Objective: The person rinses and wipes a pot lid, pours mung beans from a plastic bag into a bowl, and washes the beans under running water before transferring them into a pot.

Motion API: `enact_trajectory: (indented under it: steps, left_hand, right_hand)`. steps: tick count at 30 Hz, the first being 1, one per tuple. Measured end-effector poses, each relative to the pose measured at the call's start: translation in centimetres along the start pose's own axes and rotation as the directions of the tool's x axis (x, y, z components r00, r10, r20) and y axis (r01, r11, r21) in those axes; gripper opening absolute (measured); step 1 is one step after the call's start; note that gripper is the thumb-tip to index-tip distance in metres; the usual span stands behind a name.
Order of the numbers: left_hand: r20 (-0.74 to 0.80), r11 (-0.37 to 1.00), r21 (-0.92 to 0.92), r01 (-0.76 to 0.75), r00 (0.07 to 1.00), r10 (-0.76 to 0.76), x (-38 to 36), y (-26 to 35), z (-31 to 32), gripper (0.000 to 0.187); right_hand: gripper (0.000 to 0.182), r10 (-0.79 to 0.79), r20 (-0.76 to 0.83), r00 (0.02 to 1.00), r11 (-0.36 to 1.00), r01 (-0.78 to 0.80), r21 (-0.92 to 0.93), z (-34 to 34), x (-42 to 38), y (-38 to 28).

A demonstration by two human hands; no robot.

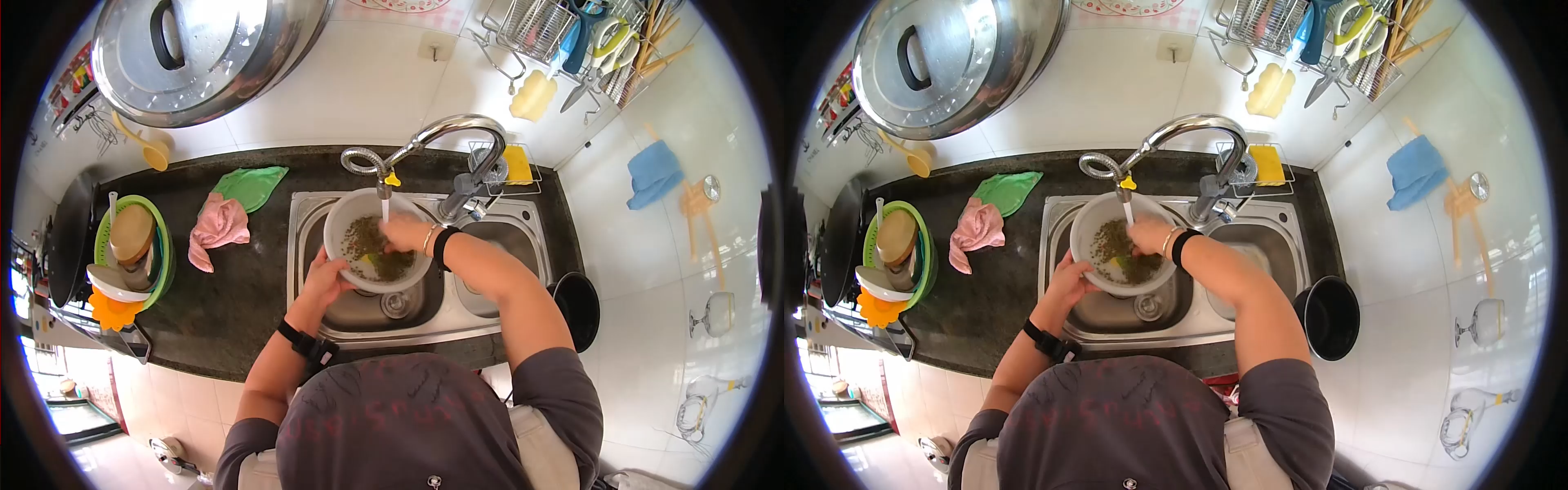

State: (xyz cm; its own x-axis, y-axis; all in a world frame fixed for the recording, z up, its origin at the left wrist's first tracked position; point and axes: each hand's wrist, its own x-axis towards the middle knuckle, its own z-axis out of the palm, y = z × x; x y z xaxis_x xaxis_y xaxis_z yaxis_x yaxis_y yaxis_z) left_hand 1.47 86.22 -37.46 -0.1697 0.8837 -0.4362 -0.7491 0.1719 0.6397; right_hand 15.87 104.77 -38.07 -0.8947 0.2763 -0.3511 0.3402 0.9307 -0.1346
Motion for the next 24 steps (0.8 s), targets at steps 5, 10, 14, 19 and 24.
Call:
enact_trajectory:
  steps: [5, 10, 14, 19, 24]
  left_hand:
    - [0.011, 1.000, 0.013, -0.027, 1.000, 0.027, 0.9, -0.4, -0.1, 0.061]
    - [0.019, 0.995, 0.086, 0.051, 0.998, -0.052, 0.8, -1.0, -0.1, 0.060]
    - [0.024, 0.998, 0.058, 0.040, 0.999, -0.041, 1.2, -1.3, -0.5, 0.059]
    - [0.019, 0.999, 0.027, 0.026, 0.999, -0.027, 0.3, -0.3, -0.8, 0.057]
    - [-0.007, 1.000, -0.020, -0.008, 1.000, 0.008, 0.8, -0.7, -0.4, 0.058]
  right_hand:
    - [0.046, -0.131, 0.178, 0.975, 0.962, 0.082, 0.260, 1.1, -0.7, -2.2]
    - [0.032, 0.136, -0.288, 0.948, 0.989, -0.111, 0.103, 2.8, 2.8, 0.6]
    - [0.028, -0.222, -0.472, 0.853, 0.923, 0.340, 0.181, 0.9, 1.5, -3.5]
    - [0.025, -0.110, 0.029, 0.993, 0.993, 0.111, -0.035, -0.2, -1.3, -2.1]
    - [0.029, -0.035, 0.128, 0.991, 0.988, 0.053, -0.142, 0.7, -1.7, -1.9]
